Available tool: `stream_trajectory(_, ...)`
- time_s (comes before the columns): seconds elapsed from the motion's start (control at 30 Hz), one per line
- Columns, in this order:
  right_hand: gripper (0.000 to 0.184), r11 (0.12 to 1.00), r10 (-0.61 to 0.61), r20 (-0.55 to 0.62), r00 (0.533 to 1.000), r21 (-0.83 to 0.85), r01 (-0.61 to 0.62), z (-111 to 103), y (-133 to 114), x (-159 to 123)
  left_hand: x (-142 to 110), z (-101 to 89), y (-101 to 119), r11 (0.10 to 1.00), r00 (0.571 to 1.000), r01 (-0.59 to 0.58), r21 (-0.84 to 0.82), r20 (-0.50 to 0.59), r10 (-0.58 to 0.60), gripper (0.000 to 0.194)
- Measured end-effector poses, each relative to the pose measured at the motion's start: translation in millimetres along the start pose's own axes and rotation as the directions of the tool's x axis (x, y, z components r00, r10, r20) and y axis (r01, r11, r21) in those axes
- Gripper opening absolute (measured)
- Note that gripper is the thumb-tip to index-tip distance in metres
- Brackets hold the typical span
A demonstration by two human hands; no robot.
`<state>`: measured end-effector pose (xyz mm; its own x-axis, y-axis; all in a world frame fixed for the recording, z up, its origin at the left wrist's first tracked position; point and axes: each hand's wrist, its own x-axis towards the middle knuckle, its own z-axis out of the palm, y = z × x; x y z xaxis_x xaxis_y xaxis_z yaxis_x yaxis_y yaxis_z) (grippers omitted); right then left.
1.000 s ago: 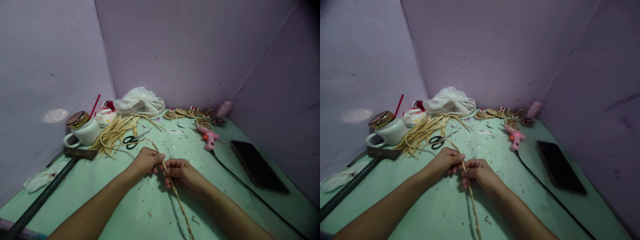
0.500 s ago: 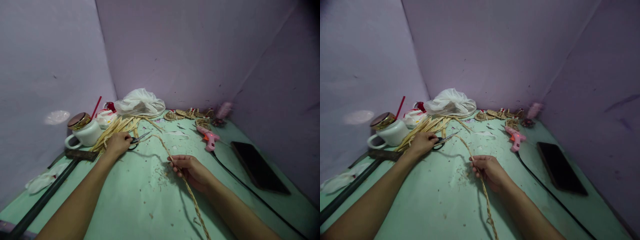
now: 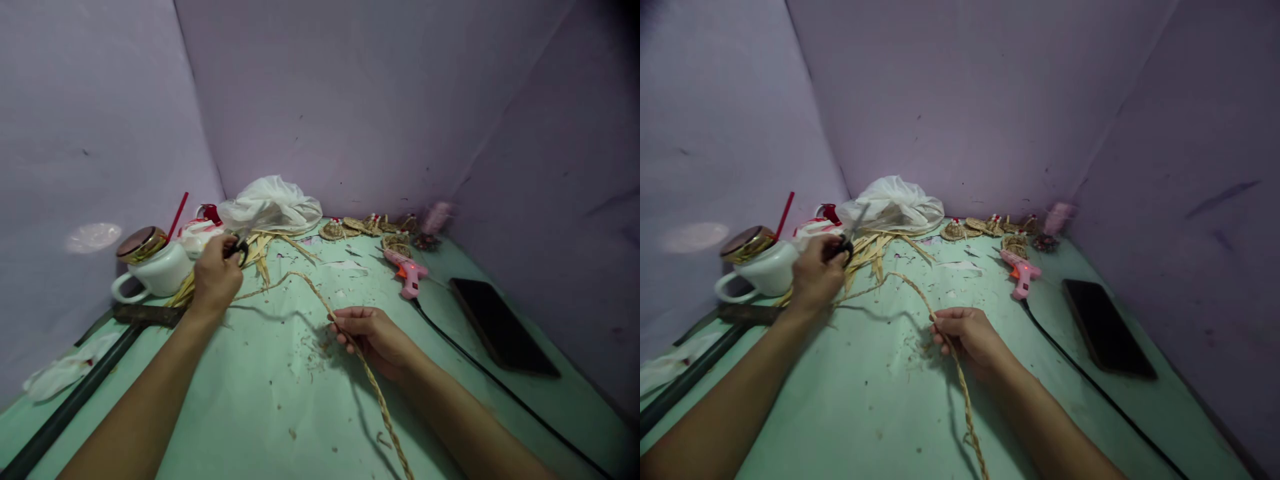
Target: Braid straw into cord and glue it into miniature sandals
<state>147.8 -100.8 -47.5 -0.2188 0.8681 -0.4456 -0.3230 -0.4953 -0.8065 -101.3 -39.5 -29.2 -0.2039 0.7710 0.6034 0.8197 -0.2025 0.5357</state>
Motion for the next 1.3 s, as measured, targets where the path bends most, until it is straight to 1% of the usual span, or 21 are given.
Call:
stream_trajectory(0.03, 0.011, 1.0, 0.0, -0.001, 1.0, 0.0, 0.0, -0.1, 0.0, -0.3, 1.8, -5.5, 3.1, 0.991, 0.993, -0.011, -0.135, -0.121, -0.006, 0.03)
stream_trajectory(0.07, 0.011, 1.0, -0.002, -0.002, 1.0, 0.0, 0.002, -0.1, 0.2, -0.7, 2.2, -11.5, 7.7, 0.955, 0.975, -0.046, -0.292, -0.22, -0.021, 0.032)
stream_trajectory(0.1, 0.011, 1.0, -0.005, -0.004, 1.0, 0.001, 0.005, 0.1, 0.4, -1.1, 1.0, -17.5, 13.8, 0.894, 0.964, -0.084, -0.44, -0.263, -0.039, 0.036)
stream_trajectory(0.13, 0.011, 1.0, -0.01, -0.006, 1.0, 0.0, 0.01, 0.3, 0.7, -1.4, -2.0, -23.2, 21.0, 0.822, 0.968, -0.103, -0.56, -0.247, -0.047, 0.041)
stream_trajectory(0.17, 0.011, 1.0, -0.015, -0.007, 1.0, -0.002, 0.015, 0.6, 0.8, -1.7, -6.7, -28.3, 29.1, 0.772, 0.982, -0.085, -0.629, -0.186, -0.044, 0.046)
stream_trajectory(0.2, 0.011, 1.0, -0.019, -0.007, 1.0, -0.006, 0.019, 0.7, 0.8, -2.0, -12.8, -32.4, 37.6, 0.766, 0.995, -0.054, -0.641, -0.096, -0.011, 0.047)
stream_trajectory(0.23, 0.011, 1.0, -0.024, -0.006, 1.0, -0.012, 0.024, 0.6, 0.4, -2.3, -19.6, -35.1, 45.8, 0.798, 0.998, -0.051, -0.6, -0.003, 0.062, 0.043)
stream_trajectory(0.27, 0.011, 0.999, -0.029, -0.004, 1.0, -0.023, 0.029, 0.2, -0.4, -2.6, -26.6, -36.3, 53.3, 0.85, 0.979, -0.126, -0.511, 0.075, 0.19, 0.043)
stream_trajectory(0.3, 0.011, 0.999, -0.035, 0.0, 0.999, -0.035, 0.035, -0.6, -1.7, -2.9, -33.2, -35.8, 59.7, 0.886, 0.928, -0.216, -0.411, 0.196, 0.317, 0.046)
stream_trajectory(0.33, 0.01, 0.998, -0.041, 0.005, 0.999, -0.049, 0.041, -1.8, -3.6, -3.2, -38.8, -33.9, 64.5, 0.888, 0.868, -0.322, -0.328, 0.272, 0.415, 0.046)
stream_trajectory(0.37, 0.008, 0.997, -0.048, 0.01, 0.999, -0.063, 0.049, -3.4, -5.9, -3.6, -43.3, -30.7, 67.8, 0.866, 0.796, -0.421, -0.27, 0.348, 0.495, 0.044)
stream_trajectory(0.4, 0.007, 0.996, -0.057, 0.015, 0.998, -0.074, 0.058, -5.1, -8.6, -4.1, -46.4, -26.8, 69.5, 0.834, 0.727, -0.499, -0.235, 0.41, 0.55, 0.043)
stream_trajectory(0.43, 0.007, 0.994, -0.063, 0.02, 0.998, -0.083, 0.064, -7.0, -11.5, -4.6, -48.3, -22.6, 69.8, 0.805, 0.677, -0.554, -0.212, 0.447, 0.584, 0.041)
stream_trajectory(0.47, 0.007, 0.994, -0.065, 0.025, 0.998, -0.088, 0.067, -8.8, -14.4, -5.2, -49.2, -18.5, 69.0, 0.782, 0.638, -0.592, -0.196, 0.479, 0.603, 0.04)
stream_trajectory(0.5, 0.009, 0.994, -0.065, 0.031, 0.997, -0.09, 0.068, -10.5, -17.0, -5.8, -49.5, -15.0, 67.6, 0.764, 0.612, -0.62, -0.181, 0.498, 0.615, 0.041)
stream_trajectory(0.53, 0.012, 0.994, -0.061, 0.041, 0.997, -0.089, 0.065, -11.8, -19.3, -6.5, -49.2, -12.2, 65.8, 0.75, 0.596, -0.639, -0.167, 0.509, 0.621, 0.042)
stream_trajectory(0.67, 0.019, 0.997, -0.029, 0.103, 0.994, -0.063, 0.036, -13.7, -23.3, -8.4, -48.3, -7.9, 60.5, 0.708, 0.555, -0.691, -0.15, 0.519, 0.651, 0.049)
stream_trajectory(0.9, 0.017, 0.999, 0.011, 0.148, 0.989, -0.044, -0.004, -13.4, -22.4, -7.6, -49.2, -8.9, 60.6, 0.681, 0.54, -0.718, -0.147, 0.499, 0.677, 0.049)
stream_trajectory(1.13, 0.014, 0.997, 0.033, 0.172, 0.985, -0.075, -0.02, -16.5, -21.0, -8.4, -51.6, -6.7, 58.9, 0.676, 0.499, -0.726, -0.129, 0.578, 0.646, 0.052)
stream_trajectory(1.3, 0.012, 0.995, 0.007, 0.192, 0.981, -0.101, 0.013, -17.3, -21.7, -9.1, -53.2, -7.1, 61.8, 0.691, 0.476, -0.713, -0.116, 0.643, 0.6, 0.056)
